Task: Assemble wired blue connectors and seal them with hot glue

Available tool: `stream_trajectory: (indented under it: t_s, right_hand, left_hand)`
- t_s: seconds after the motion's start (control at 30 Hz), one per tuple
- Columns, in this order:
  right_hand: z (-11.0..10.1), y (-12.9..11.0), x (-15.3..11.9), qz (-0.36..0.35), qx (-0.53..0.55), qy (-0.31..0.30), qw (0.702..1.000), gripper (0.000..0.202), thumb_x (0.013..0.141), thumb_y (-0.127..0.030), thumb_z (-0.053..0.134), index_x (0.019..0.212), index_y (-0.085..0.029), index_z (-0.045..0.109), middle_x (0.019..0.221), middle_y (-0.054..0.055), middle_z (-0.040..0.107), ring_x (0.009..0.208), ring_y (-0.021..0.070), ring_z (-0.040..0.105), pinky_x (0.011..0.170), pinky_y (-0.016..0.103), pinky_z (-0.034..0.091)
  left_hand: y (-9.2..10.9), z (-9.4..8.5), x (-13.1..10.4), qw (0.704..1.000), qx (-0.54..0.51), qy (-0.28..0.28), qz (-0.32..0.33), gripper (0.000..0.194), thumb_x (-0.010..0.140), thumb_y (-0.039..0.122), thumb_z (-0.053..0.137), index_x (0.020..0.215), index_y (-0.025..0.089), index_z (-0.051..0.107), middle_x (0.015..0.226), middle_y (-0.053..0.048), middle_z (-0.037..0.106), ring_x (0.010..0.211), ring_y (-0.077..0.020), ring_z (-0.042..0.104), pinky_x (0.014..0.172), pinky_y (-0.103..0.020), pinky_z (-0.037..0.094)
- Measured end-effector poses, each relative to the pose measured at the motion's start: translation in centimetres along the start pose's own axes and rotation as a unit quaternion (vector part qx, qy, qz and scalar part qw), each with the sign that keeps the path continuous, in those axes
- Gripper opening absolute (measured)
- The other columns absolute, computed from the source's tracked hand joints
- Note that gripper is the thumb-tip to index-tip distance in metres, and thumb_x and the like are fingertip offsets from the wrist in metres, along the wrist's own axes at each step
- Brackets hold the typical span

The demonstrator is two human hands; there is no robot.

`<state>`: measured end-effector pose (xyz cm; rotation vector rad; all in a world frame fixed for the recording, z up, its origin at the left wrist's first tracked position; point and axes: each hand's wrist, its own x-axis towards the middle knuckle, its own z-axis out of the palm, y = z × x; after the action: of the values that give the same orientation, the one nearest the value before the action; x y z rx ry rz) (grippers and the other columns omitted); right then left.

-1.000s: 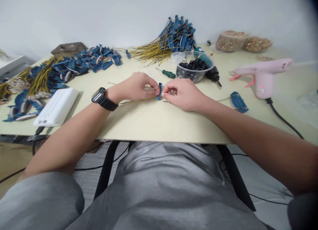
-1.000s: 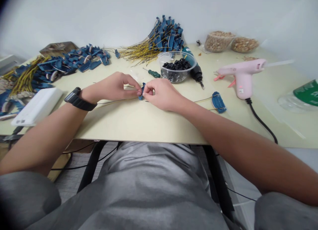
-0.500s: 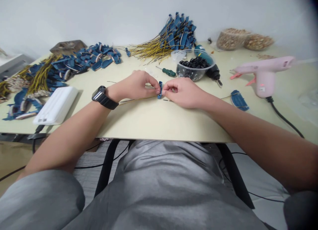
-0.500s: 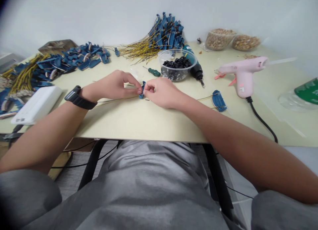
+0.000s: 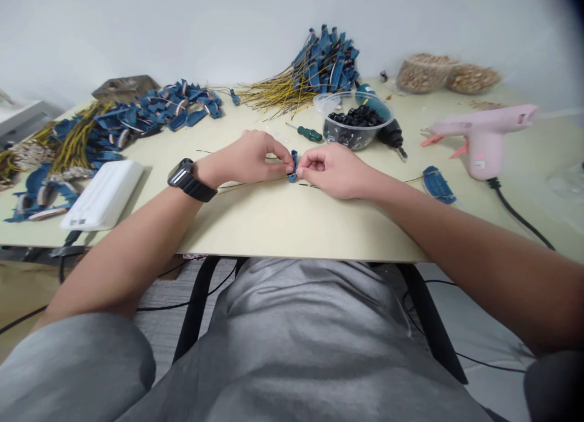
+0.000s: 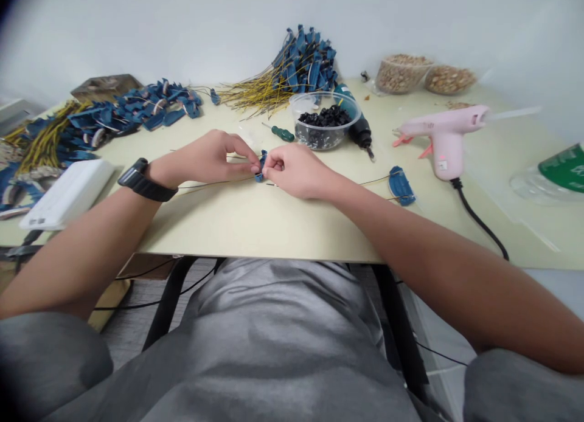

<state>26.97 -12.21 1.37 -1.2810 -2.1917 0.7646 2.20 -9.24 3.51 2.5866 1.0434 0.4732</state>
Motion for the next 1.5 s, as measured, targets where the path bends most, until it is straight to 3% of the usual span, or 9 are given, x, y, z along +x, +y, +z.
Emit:
stream_trajectory:
  t_s: [0.27,0.57,0.87,1.1,1.5]
  right_hand:
    - [0.2,0.4,0.0,-0.028,-0.036,0.023,0.999,0.012,0.098,-0.015,0.073,0.088,-0.017,0.077,0.076,0.000,0.066,0.073,0.0161,0.052,0.074,0.035,0.037]
    - [-0.1,-0.5,-0.2,-0.011,-0.071,-0.003,0.997,0.011,0.100,-0.014,0.070,0.092,-0.018,0.076,0.084,0.001,0.070,0.078,0.0172,0.054,0.078,0.034,0.037]
    - [-0.5,-0.1,-0.2,-0.058,-0.097,-0.008,0.994,0.011,0.098,-0.015,0.068,0.090,-0.019,0.075,0.085,0.002,0.072,0.081,0.0187,0.058,0.082,0.035,0.036]
    - [-0.3,-0.3,-0.3,-0.054,-0.060,0.010,0.997,0.013,0.099,-0.016,0.069,0.087,-0.019,0.073,0.080,0.000,0.066,0.076,0.0165,0.053,0.078,0.034,0.036]
    - [-0.8,0.3,-0.4,-0.060,-0.033,0.014,0.998,0.008,0.093,-0.019,0.076,0.085,-0.020,0.078,0.076,0.000,0.066,0.079,0.0188,0.057,0.079,0.036,0.038]
  left_hand:
    - [0.0,0.2,0.0,1.000,0.007,0.012,0.007,0.028,0.097,0.044,0.076,0.104,0.028,0.097,0.108,-0.005,0.093,0.097,-0.0258,0.083,0.103,-0.041,0.059]
    - [0.1,0.3,0.0,1.000,0.012,0.011,0.014,0.026,0.097,0.044,0.076,0.102,0.027,0.096,0.107,-0.005,0.093,0.097,-0.0264,0.083,0.107,-0.044,0.058]
    - [0.1,0.4,-0.1,1.000,0.006,0.020,0.021,0.024,0.095,0.041,0.076,0.099,0.027,0.096,0.106,-0.005,0.093,0.098,-0.0269,0.083,0.105,-0.044,0.059]
    - [0.3,0.2,-0.1,1.000,0.012,0.013,0.009,0.027,0.096,0.043,0.075,0.103,0.027,0.096,0.107,-0.005,0.093,0.100,-0.0277,0.083,0.110,-0.047,0.058]
    - [0.4,0.0,0.0,1.000,-0.007,0.006,-0.008,0.027,0.098,0.047,0.078,0.106,0.028,0.097,0.111,-0.007,0.093,0.105,-0.0286,0.084,0.116,-0.048,0.057]
